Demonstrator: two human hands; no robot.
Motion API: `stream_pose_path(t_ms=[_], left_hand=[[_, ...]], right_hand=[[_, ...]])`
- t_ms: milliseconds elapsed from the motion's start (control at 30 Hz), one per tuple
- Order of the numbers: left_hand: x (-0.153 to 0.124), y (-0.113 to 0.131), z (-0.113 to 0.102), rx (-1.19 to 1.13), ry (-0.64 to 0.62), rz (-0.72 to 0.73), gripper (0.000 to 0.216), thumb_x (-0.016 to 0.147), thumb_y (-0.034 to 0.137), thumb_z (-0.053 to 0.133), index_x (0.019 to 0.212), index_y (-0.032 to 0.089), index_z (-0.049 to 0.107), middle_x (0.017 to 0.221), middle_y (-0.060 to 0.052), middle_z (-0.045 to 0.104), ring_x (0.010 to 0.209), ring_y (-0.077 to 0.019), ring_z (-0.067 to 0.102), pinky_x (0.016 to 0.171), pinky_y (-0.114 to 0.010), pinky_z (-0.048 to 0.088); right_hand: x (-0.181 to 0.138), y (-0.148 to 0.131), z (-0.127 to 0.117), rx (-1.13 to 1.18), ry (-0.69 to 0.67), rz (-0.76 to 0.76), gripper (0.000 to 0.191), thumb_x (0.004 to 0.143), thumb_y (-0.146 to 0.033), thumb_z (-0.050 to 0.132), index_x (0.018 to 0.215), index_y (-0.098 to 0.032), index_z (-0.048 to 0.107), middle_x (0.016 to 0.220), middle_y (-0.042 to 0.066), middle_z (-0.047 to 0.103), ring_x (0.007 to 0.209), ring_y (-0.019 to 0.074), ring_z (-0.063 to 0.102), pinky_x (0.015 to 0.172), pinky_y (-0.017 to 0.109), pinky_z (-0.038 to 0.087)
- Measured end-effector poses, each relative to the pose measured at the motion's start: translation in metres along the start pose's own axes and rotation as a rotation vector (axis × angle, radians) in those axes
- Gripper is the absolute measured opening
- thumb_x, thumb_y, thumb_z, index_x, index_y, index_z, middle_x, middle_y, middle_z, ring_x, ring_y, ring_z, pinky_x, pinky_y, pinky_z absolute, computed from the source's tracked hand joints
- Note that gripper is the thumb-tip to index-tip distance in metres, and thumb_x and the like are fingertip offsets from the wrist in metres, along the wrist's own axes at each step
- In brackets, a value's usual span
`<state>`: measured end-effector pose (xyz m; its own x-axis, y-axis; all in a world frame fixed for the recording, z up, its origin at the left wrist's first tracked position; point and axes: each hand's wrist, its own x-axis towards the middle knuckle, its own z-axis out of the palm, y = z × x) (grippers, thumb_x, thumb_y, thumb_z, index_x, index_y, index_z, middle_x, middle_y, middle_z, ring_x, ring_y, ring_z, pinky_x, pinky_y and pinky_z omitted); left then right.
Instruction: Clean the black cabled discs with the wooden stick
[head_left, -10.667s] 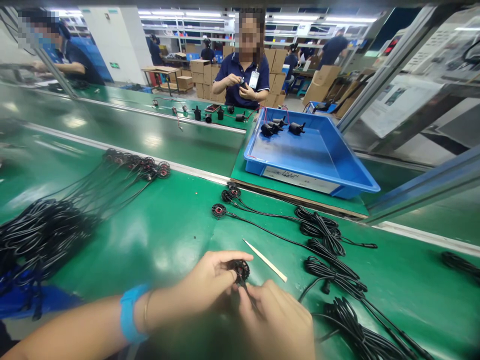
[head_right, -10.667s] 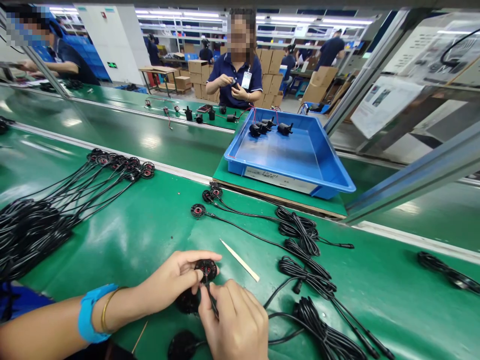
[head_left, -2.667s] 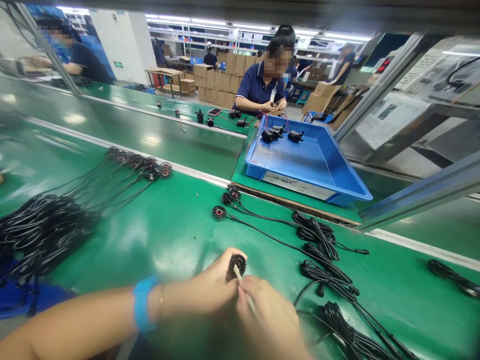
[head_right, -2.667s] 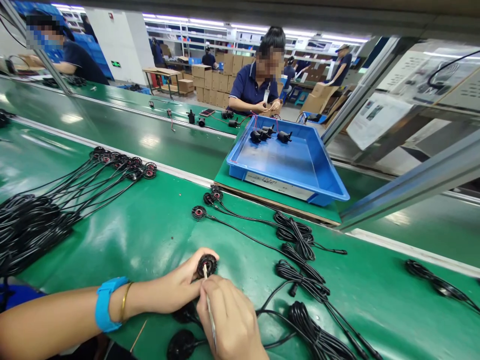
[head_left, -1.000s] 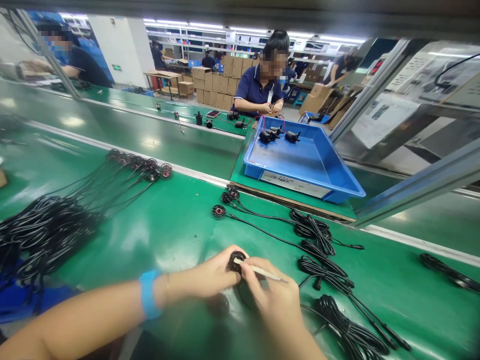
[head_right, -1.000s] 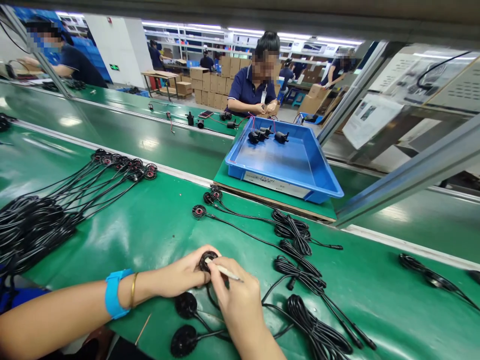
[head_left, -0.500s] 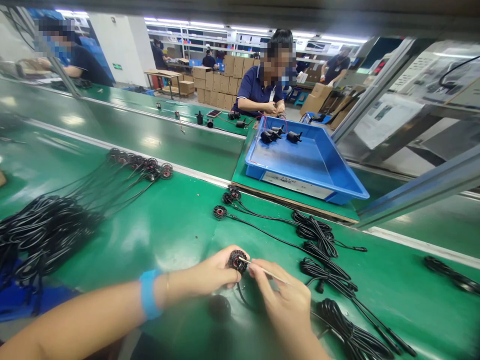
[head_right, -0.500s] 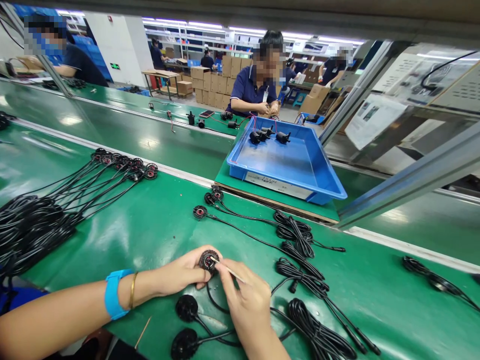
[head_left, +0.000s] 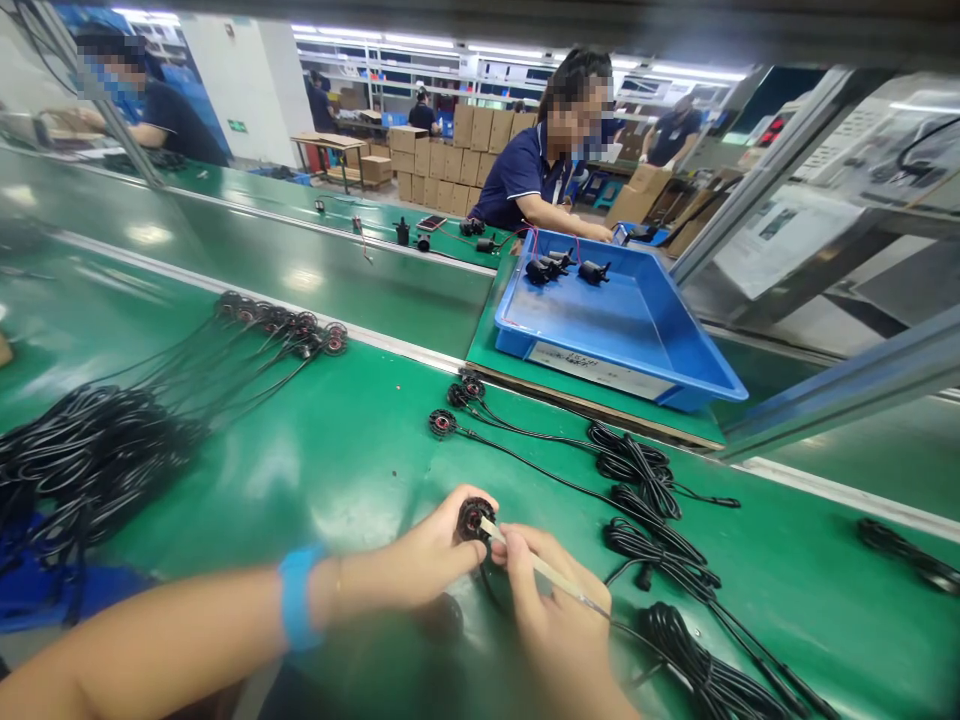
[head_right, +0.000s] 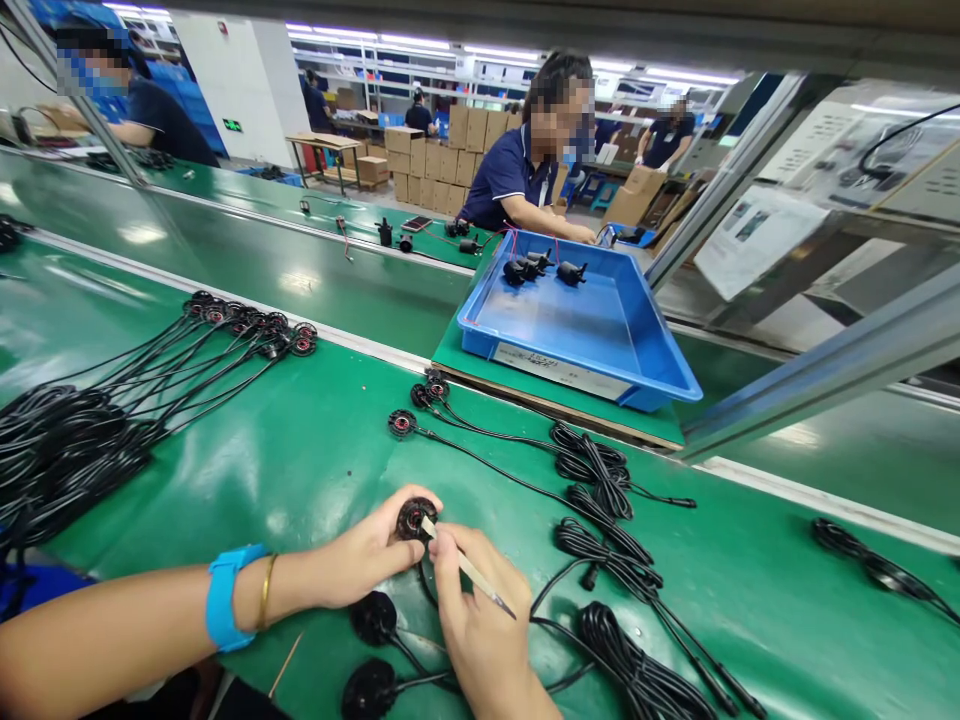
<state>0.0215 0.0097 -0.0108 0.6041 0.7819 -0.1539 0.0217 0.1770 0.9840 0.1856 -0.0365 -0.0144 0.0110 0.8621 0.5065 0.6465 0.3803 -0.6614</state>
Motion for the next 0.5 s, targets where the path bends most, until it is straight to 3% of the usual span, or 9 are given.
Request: stream_pose_path(t_ms=[267,500], left_hand=[[-0.001,0.000,0.001,0.067,-0.001,-0.035,0.031,0.084,0.015,0.049,0.113,0.020,0.038,0.089,0.001,0.043,0.081,-0.0163,0.041,0.077,-0.030,0.037],[-0.004,0.001,0.001,0.179,0.000,-0.035,0.033,0.085,0.015,0.046,0.116,0.020,0.037,0.095,-0.002,0.044,0.089,-0.0191,0.043,0.084,-0.035,0.038]], right_hand=[[-0.005,0.001,0.007,0.355,-0.070,0.410,0.030,0.096,-0.042,0.052,0.089,-0.017,0.068,0.071,0.004,0.070,0.058,0.0150,0.067,0.054,0.022,0.056],[-0.003,-0.006,0.011,0.483,-0.029,0.602,0.038,0.091,-0.050,0.057,0.087,-0.014,0.068,0.068,0.006,0.070,0.055,0.0162,0.066,0.053,0.025,0.058]])
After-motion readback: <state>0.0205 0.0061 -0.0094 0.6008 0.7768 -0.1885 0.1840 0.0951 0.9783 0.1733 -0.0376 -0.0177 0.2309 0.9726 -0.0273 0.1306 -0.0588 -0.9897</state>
